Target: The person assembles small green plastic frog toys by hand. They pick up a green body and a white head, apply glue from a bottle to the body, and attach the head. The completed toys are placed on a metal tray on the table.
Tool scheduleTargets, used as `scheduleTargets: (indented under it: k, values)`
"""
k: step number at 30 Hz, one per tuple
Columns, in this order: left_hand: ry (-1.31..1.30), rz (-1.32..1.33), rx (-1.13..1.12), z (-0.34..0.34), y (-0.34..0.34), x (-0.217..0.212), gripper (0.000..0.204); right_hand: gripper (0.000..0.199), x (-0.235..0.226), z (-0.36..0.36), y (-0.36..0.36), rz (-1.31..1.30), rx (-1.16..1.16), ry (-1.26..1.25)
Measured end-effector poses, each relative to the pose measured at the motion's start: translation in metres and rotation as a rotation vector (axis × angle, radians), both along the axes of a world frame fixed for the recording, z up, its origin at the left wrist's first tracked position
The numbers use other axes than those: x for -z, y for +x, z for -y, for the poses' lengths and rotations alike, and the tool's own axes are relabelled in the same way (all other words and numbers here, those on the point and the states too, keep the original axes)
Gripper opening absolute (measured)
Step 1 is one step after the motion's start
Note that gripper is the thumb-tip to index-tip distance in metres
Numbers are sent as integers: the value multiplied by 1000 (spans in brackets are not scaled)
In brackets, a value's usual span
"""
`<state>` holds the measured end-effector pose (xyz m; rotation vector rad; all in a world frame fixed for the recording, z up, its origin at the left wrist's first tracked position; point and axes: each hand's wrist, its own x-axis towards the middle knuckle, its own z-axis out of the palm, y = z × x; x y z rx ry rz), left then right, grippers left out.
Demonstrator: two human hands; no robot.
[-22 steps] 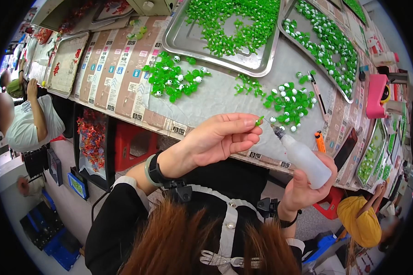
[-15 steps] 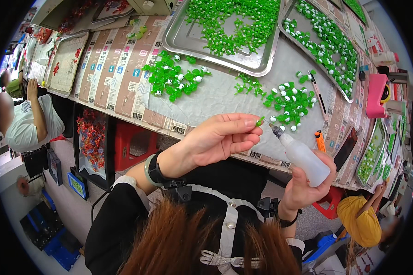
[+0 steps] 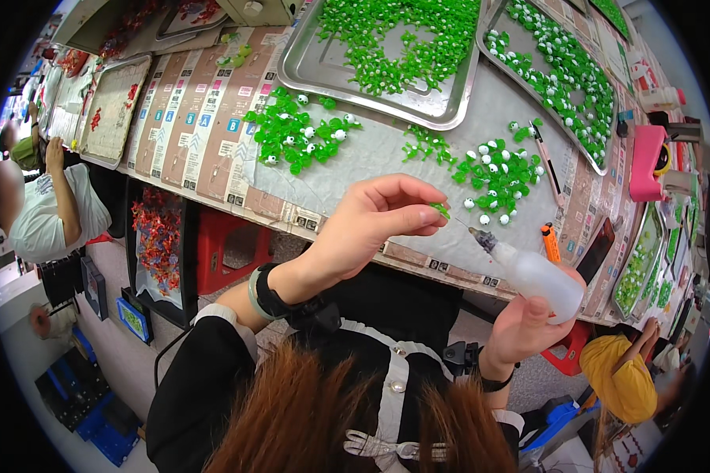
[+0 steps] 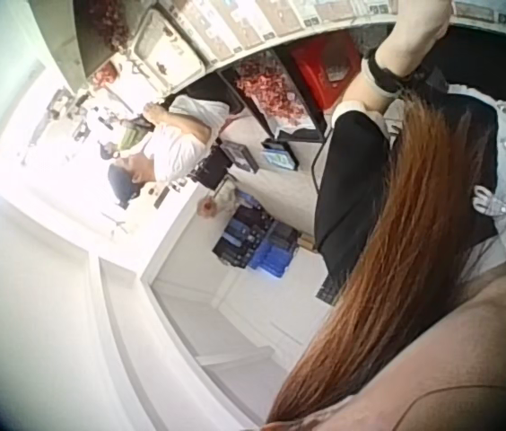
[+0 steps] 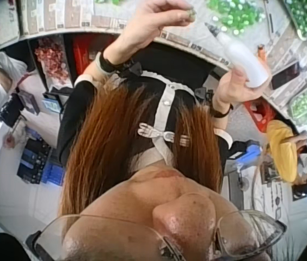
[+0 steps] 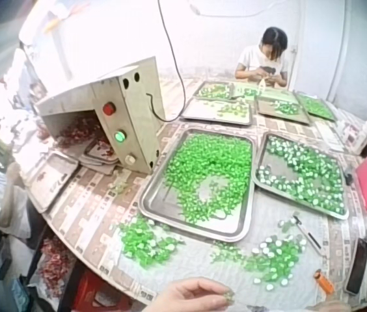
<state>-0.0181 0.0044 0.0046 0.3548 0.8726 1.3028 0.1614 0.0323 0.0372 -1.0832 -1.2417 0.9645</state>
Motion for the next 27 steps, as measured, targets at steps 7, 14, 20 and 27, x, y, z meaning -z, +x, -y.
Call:
scheduleTargets:
  k: [7, 14, 20, 27]
  values:
    - [21, -46, -25, 1, 1, -3, 14, 50, 2, 0, 3, 33, -39, -5]
    - [9, 13, -36, 2, 2, -4, 13, 50, 2, 0, 5, 88, -86, -5]
    - [-35, 131, -31, 3, 3, -1, 14, 50, 2, 1, 6, 168, -133, 47]
    - [-73, 189, 10, 2, 3, 0, 14, 50, -1, 0, 4, 137, -105, 16]
